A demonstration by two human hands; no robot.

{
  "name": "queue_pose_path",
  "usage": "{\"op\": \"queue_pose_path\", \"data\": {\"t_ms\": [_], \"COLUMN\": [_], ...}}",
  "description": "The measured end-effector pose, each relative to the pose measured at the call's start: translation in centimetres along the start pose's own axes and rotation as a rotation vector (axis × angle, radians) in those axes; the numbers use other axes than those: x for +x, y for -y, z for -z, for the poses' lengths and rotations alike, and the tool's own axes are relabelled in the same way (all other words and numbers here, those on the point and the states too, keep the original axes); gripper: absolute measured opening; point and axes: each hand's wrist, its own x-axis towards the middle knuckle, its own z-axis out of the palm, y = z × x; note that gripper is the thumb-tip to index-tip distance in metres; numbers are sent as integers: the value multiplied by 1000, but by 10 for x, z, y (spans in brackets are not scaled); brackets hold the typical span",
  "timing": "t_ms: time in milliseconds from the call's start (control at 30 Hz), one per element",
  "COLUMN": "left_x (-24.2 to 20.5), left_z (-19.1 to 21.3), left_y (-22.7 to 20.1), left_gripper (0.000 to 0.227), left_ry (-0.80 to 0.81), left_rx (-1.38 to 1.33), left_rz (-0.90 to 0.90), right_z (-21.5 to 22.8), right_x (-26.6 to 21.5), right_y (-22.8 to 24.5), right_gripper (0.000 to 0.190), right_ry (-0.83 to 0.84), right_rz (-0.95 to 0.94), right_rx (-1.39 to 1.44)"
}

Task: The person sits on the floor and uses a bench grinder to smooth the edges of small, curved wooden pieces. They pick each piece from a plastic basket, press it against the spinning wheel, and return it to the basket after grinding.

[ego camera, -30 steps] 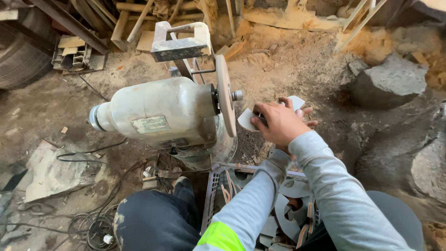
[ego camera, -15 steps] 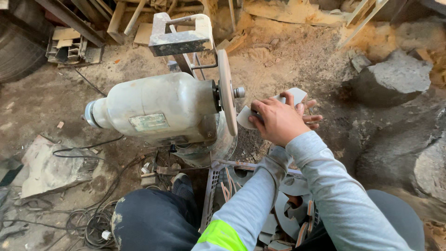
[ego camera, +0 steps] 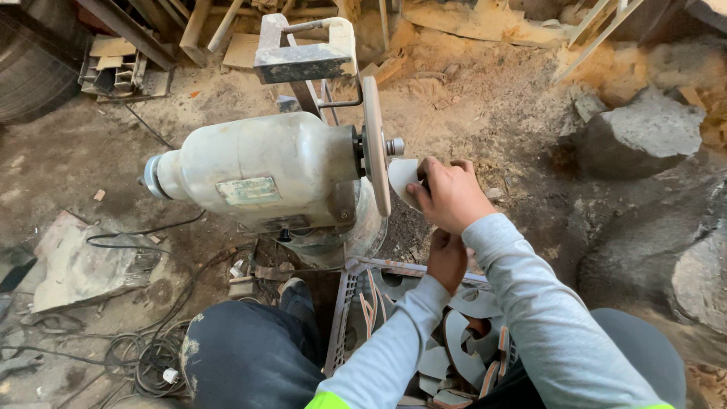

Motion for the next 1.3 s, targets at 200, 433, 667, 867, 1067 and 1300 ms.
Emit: {"op": "queue_pose_path", "data": {"t_ms": [200,433,667,867,1067,1300], "left_x": [-28,-33,-27,-19,-16,-43], "left_z": [15,32,41,49,52,31], "left_y": [-78,-115,-130,-131,-137,-119], "left_gripper": [27,26,28,30,30,33], "left_ry": [-13,7,-36,-82,-85,5], "left_rx": [-277,-268,-178,-107,-122,-242], "left_rz": [135,104,65,18,79,127], "right_z": [0,-14,-26,-39,-47,-23], "right_x": [4,4,7,11,15,-2], "right_y": [9,15,15,13,11,6], "right_gripper": [30,34,37,37,36,37], "right_ry": [-55,-136,-226,-333,-408,-131], "right_rz": [-145,-317,-394,-386,-339,-247], "right_rx": [269,509,475,472,467,520]}}
